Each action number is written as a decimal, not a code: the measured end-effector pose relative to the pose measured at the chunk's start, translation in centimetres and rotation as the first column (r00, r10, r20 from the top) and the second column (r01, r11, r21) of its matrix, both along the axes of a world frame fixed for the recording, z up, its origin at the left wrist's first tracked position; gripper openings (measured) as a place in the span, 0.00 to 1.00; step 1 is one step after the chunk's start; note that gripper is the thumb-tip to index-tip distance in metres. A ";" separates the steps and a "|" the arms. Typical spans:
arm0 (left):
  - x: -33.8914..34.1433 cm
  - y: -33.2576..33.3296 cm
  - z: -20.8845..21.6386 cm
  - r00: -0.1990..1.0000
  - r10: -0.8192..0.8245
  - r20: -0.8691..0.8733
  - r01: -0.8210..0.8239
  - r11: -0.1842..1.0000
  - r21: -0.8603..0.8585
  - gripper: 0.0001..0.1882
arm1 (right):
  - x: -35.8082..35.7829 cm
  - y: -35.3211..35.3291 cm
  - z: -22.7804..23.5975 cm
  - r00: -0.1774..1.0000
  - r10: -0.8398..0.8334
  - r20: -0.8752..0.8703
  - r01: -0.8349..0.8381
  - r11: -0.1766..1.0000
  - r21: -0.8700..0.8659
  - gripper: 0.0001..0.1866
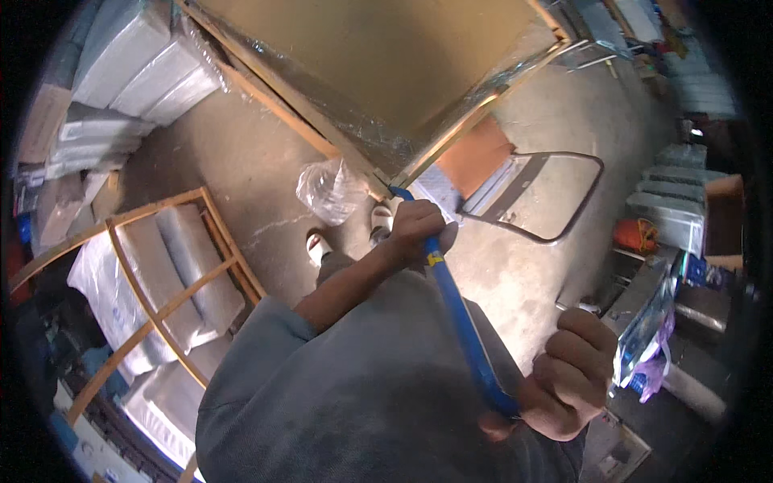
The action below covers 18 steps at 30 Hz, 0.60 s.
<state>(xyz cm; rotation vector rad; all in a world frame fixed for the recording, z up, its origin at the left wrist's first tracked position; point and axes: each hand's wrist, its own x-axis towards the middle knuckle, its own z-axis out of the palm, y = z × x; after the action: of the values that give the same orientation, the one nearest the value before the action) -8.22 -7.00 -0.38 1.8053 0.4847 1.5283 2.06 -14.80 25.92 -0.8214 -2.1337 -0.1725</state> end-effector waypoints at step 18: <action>0.2 3.0 -0.9 0.996 -0.084 -0.037 0.079 0.990 -0.119 0.15 | 2.0 4.5 0.6 0.994 -0.046 0.097 0.071 0.960 -0.272 0.27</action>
<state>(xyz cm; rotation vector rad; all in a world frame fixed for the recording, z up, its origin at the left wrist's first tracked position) -8.00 -3.96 -1.24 1.7475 0.5046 1.3804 4.10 -10.34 26.56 -1.0554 -2.2505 0.0603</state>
